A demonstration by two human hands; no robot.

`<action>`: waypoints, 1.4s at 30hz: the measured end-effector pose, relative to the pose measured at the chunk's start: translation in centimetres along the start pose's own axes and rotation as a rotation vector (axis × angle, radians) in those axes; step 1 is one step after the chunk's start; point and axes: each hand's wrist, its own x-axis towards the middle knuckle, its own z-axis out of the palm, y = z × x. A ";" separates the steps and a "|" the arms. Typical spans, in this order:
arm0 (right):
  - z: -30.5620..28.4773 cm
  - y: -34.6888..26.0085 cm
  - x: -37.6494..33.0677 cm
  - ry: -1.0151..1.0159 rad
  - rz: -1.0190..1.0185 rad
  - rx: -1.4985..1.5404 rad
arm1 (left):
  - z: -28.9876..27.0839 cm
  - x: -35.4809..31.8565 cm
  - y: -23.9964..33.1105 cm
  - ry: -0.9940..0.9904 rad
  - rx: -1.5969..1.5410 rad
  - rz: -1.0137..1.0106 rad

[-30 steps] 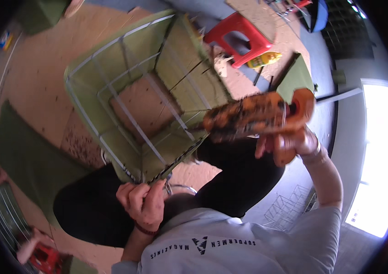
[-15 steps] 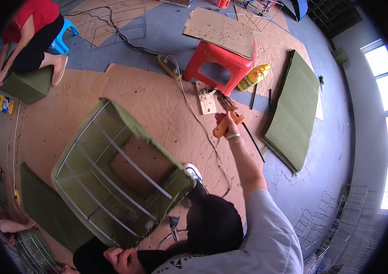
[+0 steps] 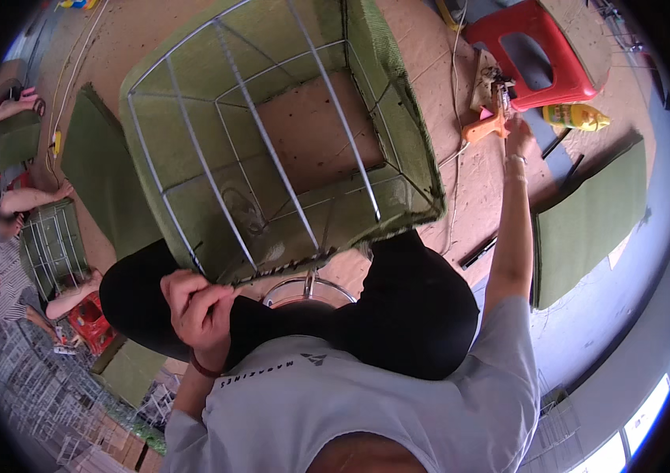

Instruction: Applying hot glue to a fabric cover and attaching it to a metal wire storage bin frame.

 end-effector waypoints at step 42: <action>1.3 -23.3 -29.7 -1.079 -0.900 0.086 | 1.9 4.7 -3.1 -0.096 -0.438 0.403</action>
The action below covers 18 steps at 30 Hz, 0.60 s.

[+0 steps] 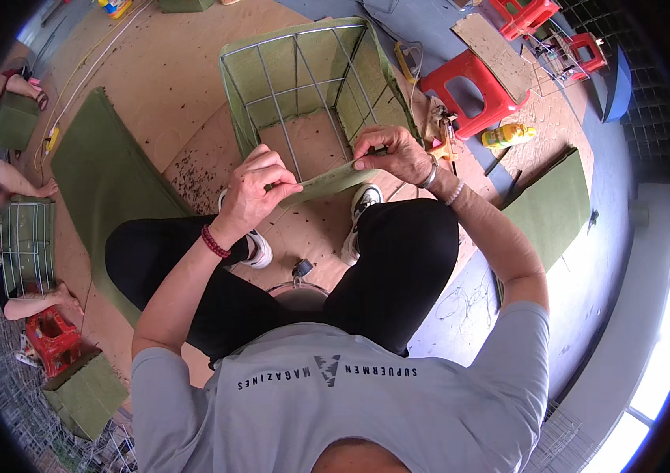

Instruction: Applying hot glue to a fabric cover and attaching it to a metal wire storage bin frame.

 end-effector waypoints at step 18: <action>0.5 -2.6 1.2 0.021 -0.308 -0.680 | 0.0 -0.1 -0.3 -0.038 -0.030 -0.022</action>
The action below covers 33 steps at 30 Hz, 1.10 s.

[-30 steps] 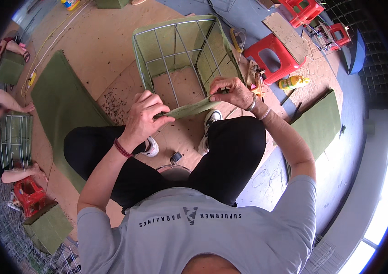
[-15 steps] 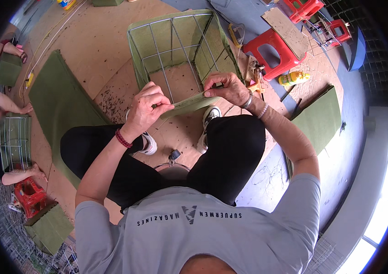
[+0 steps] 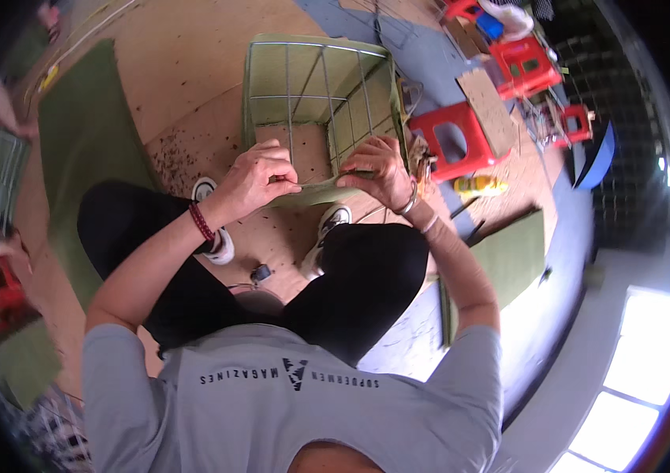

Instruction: Applying hot glue to a fabric cover and attaching it to a metal wire storage bin frame.

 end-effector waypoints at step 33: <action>6.5 -5.6 -3.9 0.227 -0.018 -0.493 | 1.3 0.4 -1.1 -0.008 0.021 -0.291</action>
